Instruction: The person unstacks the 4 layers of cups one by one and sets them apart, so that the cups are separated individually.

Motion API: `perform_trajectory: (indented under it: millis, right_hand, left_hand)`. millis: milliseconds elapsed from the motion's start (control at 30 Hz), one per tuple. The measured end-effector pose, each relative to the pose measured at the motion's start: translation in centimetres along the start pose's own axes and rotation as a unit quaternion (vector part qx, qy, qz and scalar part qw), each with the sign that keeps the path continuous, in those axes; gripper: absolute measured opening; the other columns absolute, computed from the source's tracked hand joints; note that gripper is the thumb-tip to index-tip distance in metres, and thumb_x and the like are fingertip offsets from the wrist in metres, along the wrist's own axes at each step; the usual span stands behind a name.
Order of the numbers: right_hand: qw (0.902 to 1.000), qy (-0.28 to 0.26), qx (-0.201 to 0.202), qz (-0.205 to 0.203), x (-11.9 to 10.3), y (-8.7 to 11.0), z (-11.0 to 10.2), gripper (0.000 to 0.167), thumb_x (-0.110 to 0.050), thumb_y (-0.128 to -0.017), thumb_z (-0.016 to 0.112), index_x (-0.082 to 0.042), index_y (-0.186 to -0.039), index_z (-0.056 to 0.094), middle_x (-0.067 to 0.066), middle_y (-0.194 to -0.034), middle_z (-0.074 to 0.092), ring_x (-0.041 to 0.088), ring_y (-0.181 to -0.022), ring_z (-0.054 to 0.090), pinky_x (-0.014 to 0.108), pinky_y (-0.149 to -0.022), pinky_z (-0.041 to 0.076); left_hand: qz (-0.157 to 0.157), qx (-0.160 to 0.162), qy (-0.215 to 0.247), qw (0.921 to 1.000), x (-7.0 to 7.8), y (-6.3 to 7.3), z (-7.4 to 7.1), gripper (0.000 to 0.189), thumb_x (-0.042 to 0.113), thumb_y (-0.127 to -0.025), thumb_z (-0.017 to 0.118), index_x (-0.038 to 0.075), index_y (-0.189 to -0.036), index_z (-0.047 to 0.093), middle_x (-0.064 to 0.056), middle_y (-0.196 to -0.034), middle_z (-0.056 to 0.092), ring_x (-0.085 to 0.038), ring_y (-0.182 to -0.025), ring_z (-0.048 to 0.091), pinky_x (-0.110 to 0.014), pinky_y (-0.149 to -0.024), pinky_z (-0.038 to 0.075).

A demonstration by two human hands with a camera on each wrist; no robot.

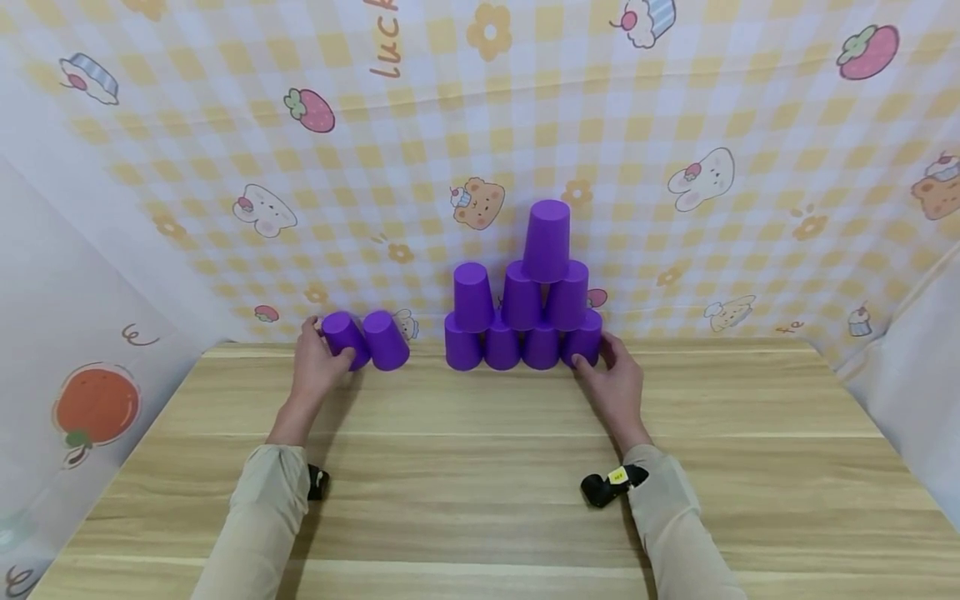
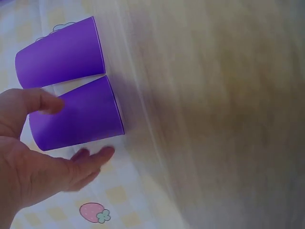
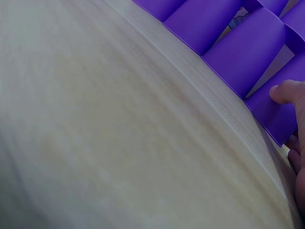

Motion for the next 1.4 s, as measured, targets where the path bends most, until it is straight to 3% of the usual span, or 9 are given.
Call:
perform_trajectory:
  millis: [133,367,467,567,633,700,800,1167,1400]
  right_hand:
    - [1.0,-0.001,0.0,-0.001,-0.1,0.0,0.0,0.056,-0.014,-0.08,0.072,0.001,-0.129,0.05,0.021,-0.125,0.054,0.029,-0.116,0.052,0.031,-0.098,0.042]
    - [1.0,0.0,0.0,0.005,-0.1,0.2,-0.2,0.056,-0.012,-0.08,0.072,0.002,-0.129,0.05,0.021,-0.126,0.053,0.03,-0.116,0.051,0.032,-0.098,0.042]
    - [1.0,0.002,0.003,0.005,-0.1,0.2,-0.3,0.055,-0.011,-0.079,0.072,0.002,-0.128,0.05,0.022,-0.125,0.054,0.03,-0.116,0.052,0.032,-0.098,0.042]
    - [1.0,0.001,0.002,0.004,-0.2,0.2,-0.3,0.055,-0.01,-0.079,0.073,0.003,-0.128,0.05,0.022,-0.125,0.054,0.031,-0.115,0.052,0.031,-0.098,0.042]
    - [1.0,0.0,0.002,0.003,-0.2,0.2,-0.2,0.055,-0.01,-0.079,0.073,0.003,-0.127,0.05,0.022,-0.125,0.054,0.031,-0.116,0.052,0.031,-0.098,0.042]
    - [1.0,-0.002,0.002,0.002,-0.3,0.3,-0.1,0.055,-0.011,-0.079,0.073,0.004,-0.127,0.05,0.023,-0.124,0.054,0.031,-0.115,0.052,0.031,-0.098,0.042]
    - [1.0,-0.002,0.003,0.0,-0.3,0.3,0.0,0.055,-0.011,-0.079,0.073,0.004,-0.127,0.051,0.022,-0.124,0.054,0.03,-0.115,0.052,0.032,-0.098,0.042]
    - [1.0,0.002,0.003,-0.004,-0.2,0.1,0.0,0.054,-0.011,-0.079,0.073,0.003,-0.127,0.051,0.022,-0.124,0.055,0.03,-0.115,0.053,0.032,-0.097,0.042]
    - [1.0,0.0,0.001,0.0,-0.3,0.1,-0.1,0.055,-0.011,-0.08,0.073,0.002,-0.128,0.05,0.022,-0.125,0.054,0.031,-0.116,0.052,0.033,-0.098,0.042]
  left_hand:
    - [-0.001,0.05,0.022,0.9985,0.5,0.2,-0.4,0.071,-0.005,-0.077,0.052,-0.012,-0.139,0.02,-0.035,-0.129,0.036,-0.044,-0.1,0.045,-0.051,-0.09,0.04]
    - [0.025,0.086,0.058,0.9943,3.3,0.7,-1.3,0.059,-0.002,-0.082,0.046,-0.005,-0.138,0.029,-0.023,-0.139,0.028,-0.035,-0.118,0.036,-0.044,-0.097,0.033]
    - [0.04,0.086,0.065,0.9933,5.1,1.1,-1.4,0.057,0.0,-0.083,0.047,0.001,-0.138,0.033,-0.017,-0.141,0.027,-0.029,-0.091,0.045,-0.034,-0.075,0.041]
    - [0.059,0.087,0.074,0.9917,7.0,1.6,-1.5,0.056,0.0,-0.083,0.048,0.004,-0.137,0.035,-0.014,-0.14,0.03,-0.025,-0.088,0.045,-0.029,-0.057,0.035]
    - [0.077,0.091,0.086,0.9891,8.3,2.0,-1.5,0.054,-0.002,-0.083,0.049,0.003,-0.136,0.038,-0.014,-0.139,0.033,-0.027,-0.105,0.046,-0.028,-0.064,0.043]
    - [0.097,0.091,0.111,0.9849,9.5,2.4,-1.5,0.053,-0.004,-0.082,0.05,0.001,-0.134,0.04,-0.013,-0.137,0.036,-0.026,-0.124,0.036,-0.034,-0.082,0.046]
    - [0.125,0.085,0.149,0.9772,11.3,2.9,-1.3,0.051,-0.004,-0.083,0.052,0.0,-0.132,0.042,-0.01,-0.136,0.04,-0.025,-0.127,0.036,-0.045,-0.099,0.038]
    - [0.19,0.032,0.222,0.9558,16.6,4.4,1.0,0.05,-0.004,-0.083,0.059,0.0,-0.131,0.043,-0.012,-0.134,0.045,-0.024,-0.123,0.042,-0.041,-0.098,0.041]
    - [0.244,0.008,0.207,0.9472,19.5,4.9,3.5,0.047,0.004,-0.084,0.062,0.005,-0.129,0.047,-0.012,-0.131,0.048,-0.024,-0.119,0.046,-0.041,-0.095,0.043]
Point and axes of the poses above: each hand's wrist, its own y-axis away from the middle knuckle, its own z-axis out of the palm, x = y × z, the point moved 4 cm from there along -y, towards the middle knuckle
